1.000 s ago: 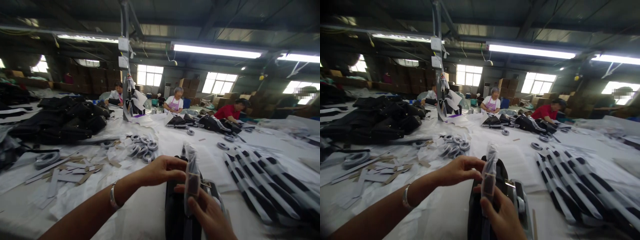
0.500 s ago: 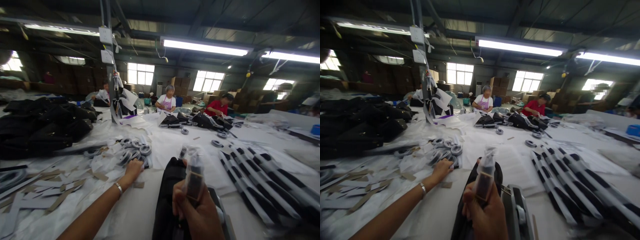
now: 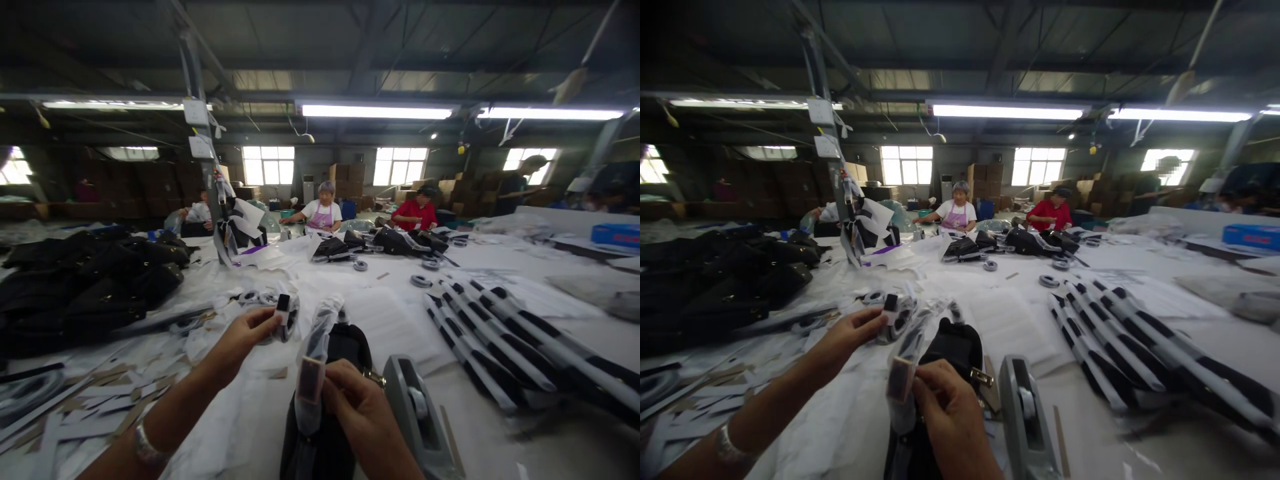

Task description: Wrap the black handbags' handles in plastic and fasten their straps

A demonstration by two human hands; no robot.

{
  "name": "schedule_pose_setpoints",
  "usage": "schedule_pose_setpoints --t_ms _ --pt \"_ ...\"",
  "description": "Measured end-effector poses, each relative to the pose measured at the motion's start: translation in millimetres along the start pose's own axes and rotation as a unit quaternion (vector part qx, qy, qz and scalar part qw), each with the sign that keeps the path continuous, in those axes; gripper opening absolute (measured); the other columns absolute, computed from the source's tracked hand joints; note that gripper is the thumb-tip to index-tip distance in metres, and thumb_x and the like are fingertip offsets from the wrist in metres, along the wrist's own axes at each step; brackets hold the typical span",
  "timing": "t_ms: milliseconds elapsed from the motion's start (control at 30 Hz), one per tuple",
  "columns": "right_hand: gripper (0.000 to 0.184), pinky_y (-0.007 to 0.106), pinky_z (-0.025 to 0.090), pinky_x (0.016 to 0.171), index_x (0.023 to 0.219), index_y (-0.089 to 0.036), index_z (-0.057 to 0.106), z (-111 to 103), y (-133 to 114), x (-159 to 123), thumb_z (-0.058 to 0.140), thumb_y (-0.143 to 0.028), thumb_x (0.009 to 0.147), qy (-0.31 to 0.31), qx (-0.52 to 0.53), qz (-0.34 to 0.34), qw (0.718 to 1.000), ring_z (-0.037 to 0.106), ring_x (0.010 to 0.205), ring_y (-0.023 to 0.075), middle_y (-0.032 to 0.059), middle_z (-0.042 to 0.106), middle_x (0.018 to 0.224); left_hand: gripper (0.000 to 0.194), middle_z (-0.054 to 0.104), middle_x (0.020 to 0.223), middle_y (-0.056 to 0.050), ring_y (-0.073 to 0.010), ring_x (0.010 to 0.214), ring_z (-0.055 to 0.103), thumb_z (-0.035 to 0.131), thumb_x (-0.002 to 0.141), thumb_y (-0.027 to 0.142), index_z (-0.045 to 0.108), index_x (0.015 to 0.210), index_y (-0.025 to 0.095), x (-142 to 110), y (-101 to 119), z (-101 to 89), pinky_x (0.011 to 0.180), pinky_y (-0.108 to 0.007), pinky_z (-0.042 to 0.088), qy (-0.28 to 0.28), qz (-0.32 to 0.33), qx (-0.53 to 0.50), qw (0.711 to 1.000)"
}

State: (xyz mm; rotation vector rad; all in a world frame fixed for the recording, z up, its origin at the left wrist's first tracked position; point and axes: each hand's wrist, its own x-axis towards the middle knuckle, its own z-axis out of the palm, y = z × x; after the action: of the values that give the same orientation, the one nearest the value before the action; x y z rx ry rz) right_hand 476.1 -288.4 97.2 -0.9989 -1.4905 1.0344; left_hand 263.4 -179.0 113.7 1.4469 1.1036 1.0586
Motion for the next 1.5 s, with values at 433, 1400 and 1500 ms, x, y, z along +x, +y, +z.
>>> schedule_pose_setpoints --t_ms 433,1400,1500 --pt "0.041 0.028 0.055 0.076 0.124 -0.022 0.063 19 -24 -19 0.062 -0.039 0.087 0.149 -0.049 -0.058 0.986 0.069 0.083 0.0218 0.0054 0.075 0.100 0.040 0.074 0.075 -0.006 -0.0184 0.070 0.066 0.081 0.069 0.040 0.076 0.098 0.013 -44 47 63.7 0.066 -0.026 0.047 -0.109 -0.065 -0.075 0.989" --pt "0.040 0.027 0.053 0.085 0.125 -0.027 0.063 -5 -4 -31 0.068 -0.022 0.085 0.189 0.004 -0.144 0.971 0.068 0.088 0.0183 0.0023 0.073 0.099 0.038 0.076 0.095 -0.009 -0.0228 0.085 0.069 0.069 0.083 0.043 0.073 0.109 0.016 -73 86 80.0 0.078 -0.031 0.050 -0.149 -0.099 -0.009 0.984" --pt "0.026 0.031 0.054 0.085 0.115 -0.023 0.068 -29 28 -43 0.056 -0.030 0.093 0.250 -0.006 -0.079 0.965 0.069 0.092 0.0207 0.0063 0.073 0.104 0.040 0.077 0.094 -0.007 -0.0225 0.083 0.070 0.074 0.078 0.043 0.073 0.109 0.018 -72 82 73.1 0.077 -0.030 0.051 -0.075 -0.105 -0.007 0.992"
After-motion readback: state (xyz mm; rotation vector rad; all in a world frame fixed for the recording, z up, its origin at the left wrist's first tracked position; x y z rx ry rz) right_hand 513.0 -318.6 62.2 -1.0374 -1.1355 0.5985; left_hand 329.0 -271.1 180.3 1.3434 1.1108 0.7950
